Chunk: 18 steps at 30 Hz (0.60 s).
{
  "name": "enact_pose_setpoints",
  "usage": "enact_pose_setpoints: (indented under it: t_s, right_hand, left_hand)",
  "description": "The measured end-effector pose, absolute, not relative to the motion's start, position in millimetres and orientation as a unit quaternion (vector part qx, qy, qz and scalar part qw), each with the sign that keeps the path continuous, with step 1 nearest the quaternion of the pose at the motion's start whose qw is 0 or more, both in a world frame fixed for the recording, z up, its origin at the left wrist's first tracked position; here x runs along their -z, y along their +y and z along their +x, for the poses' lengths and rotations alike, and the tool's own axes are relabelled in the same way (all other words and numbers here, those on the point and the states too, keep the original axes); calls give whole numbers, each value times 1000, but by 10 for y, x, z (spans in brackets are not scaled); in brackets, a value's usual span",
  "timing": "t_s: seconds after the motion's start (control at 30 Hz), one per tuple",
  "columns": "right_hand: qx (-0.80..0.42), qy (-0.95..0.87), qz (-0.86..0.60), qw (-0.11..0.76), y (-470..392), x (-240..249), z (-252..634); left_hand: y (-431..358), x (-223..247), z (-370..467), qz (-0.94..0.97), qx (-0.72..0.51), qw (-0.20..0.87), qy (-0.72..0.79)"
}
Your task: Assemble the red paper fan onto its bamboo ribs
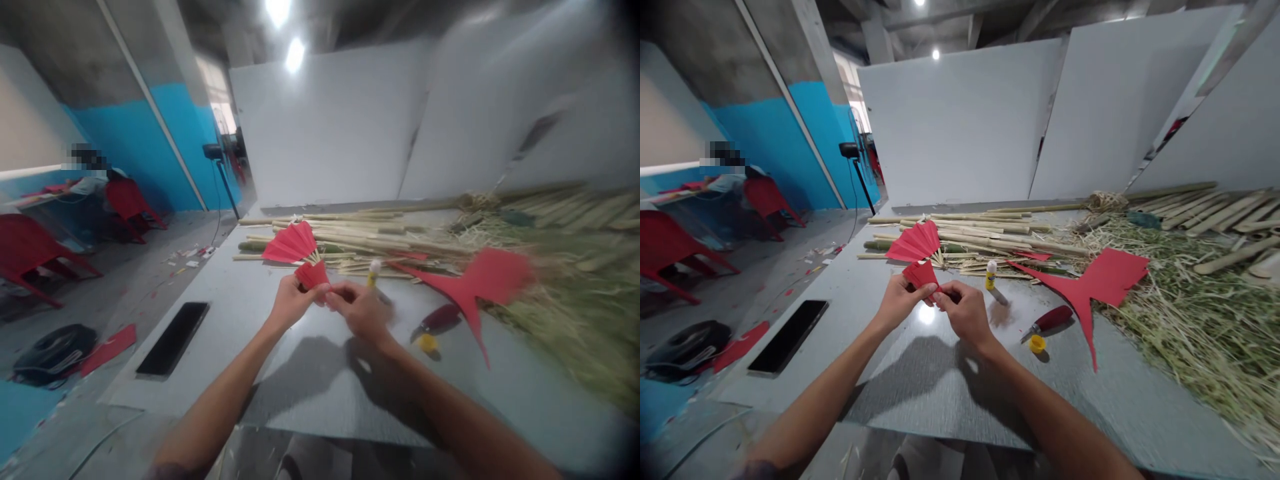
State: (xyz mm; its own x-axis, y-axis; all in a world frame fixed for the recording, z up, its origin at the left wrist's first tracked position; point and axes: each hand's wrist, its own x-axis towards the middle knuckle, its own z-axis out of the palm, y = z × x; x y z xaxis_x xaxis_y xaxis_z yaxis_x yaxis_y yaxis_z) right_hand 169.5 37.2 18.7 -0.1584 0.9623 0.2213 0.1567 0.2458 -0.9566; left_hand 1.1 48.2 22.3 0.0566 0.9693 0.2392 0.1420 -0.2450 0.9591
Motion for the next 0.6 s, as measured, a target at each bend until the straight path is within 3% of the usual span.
enact_pose_setpoints:
  t_s: [0.2, 0.6]
  right_hand:
    - [-420, -679, -445, 405, 386, -240, 1731]
    - [-499, -656, -396, 405, 351, -304, 1702]
  left_hand:
    - [537, -138, -72, 584, -495, 445, 465]
    - [460, -84, -36, 565, -543, 424, 454]
